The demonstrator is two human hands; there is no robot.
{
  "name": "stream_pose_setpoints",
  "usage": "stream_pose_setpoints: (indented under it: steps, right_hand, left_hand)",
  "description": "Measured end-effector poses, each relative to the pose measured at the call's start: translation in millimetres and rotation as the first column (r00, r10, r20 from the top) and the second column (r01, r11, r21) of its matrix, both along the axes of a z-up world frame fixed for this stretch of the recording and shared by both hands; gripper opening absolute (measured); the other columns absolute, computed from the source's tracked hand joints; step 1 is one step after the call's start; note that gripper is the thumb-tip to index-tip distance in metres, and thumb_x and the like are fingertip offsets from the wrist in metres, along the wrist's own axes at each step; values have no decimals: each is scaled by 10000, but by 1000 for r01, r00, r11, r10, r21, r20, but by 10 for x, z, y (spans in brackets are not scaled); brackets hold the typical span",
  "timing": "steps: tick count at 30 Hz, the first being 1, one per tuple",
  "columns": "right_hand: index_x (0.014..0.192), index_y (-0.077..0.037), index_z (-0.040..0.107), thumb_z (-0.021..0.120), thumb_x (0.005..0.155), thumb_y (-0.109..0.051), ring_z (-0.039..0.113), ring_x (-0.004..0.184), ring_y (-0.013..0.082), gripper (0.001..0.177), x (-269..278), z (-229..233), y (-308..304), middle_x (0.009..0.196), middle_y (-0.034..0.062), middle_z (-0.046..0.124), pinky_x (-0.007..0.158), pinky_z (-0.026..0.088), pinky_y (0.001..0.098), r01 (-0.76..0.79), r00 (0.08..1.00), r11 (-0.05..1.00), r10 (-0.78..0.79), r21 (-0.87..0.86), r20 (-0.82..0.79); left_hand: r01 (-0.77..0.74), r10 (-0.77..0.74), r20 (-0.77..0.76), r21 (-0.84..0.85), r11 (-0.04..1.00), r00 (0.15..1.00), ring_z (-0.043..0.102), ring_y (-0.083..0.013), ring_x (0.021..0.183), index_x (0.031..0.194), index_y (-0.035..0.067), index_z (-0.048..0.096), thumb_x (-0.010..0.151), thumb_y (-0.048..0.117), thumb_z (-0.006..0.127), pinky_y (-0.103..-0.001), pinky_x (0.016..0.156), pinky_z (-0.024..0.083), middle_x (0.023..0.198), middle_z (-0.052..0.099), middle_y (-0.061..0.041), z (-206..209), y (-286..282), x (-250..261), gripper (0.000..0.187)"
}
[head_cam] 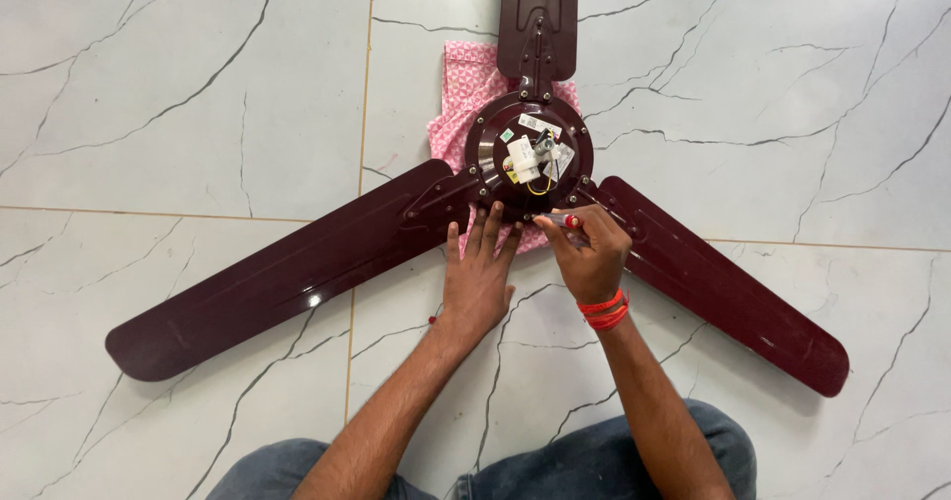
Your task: The person is repairing a ceiling fan by using a screwdriver to tighten screws on the fan's central hub. The fan is placed on a cloth on the floor, and the person works on the electrical components inside the hub.
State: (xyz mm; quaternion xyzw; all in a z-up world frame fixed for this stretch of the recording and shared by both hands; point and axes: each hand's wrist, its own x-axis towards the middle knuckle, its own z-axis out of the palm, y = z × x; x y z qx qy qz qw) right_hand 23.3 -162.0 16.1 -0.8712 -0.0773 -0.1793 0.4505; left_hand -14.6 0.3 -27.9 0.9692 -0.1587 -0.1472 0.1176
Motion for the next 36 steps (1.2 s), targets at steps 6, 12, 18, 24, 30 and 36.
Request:
stream_pose_setpoints:
  steps: [6,12,18,24,30,36]
  right_hand:
    - [898,-32,733,883,848,-136,600,615,86,189,13,78,45,771,44,678,520,455,233,1,999,999,1,-44,37]
    - [899,-44,774,860,807,-132,538,523,97,154,60,100,6,748,26,717,467,411,251,16,998,998,-19,-54,-57]
    - [929,-47,764,843,819,-137,585,573,81,162,57,109,-8,806,40,728,509,459,236,-13,1000,997,11,-74,-14]
    - [913,-38,764,828,795,-124,709,637,98,158,41,86,3,821,47,755,541,556,239,28,995,999,-31,-34,-91]
    - [874,-30,762,853,741,-138,735,673,124,194,59,-94,-54,820,69,764,553,572,259,59,995,995,-65,-85,-78]
    - [838,-37,744,852,729,-155,773,688,119,194,127,-183,-117,800,64,771,534,600,240,52,990,995,-63,-88,-124]
  left_hand:
    - [-17,16,-52,-3,1000,999,71,-340,1566,1573,169,335,769,374,823,-649,1214,66,1700,37,-176,78,-2,6,963]
    - [-18,15,-68,-40,999,998,17,-374,1551,1571,133,321,771,345,823,-665,1186,18,1686,22,-205,65,-36,42,967]
    - [-22,20,-28,-77,997,999,14,-399,1559,1564,120,348,761,335,828,-654,1187,9,1693,52,-209,41,1,0,959]
    - [-21,16,-45,-102,995,999,10,-403,1553,1570,123,326,738,332,848,-670,1173,-8,1685,24,-225,-63,-17,-9,1004]
    - [-20,17,-32,-84,996,999,35,-375,1553,1605,188,312,662,366,894,-691,1162,-2,1700,15,-204,-518,-56,-22,1122]
    - [28,79,460,-221,975,884,99,-413,1529,1548,149,380,756,538,875,-726,1094,48,1674,85,-245,-733,-81,42,1012]
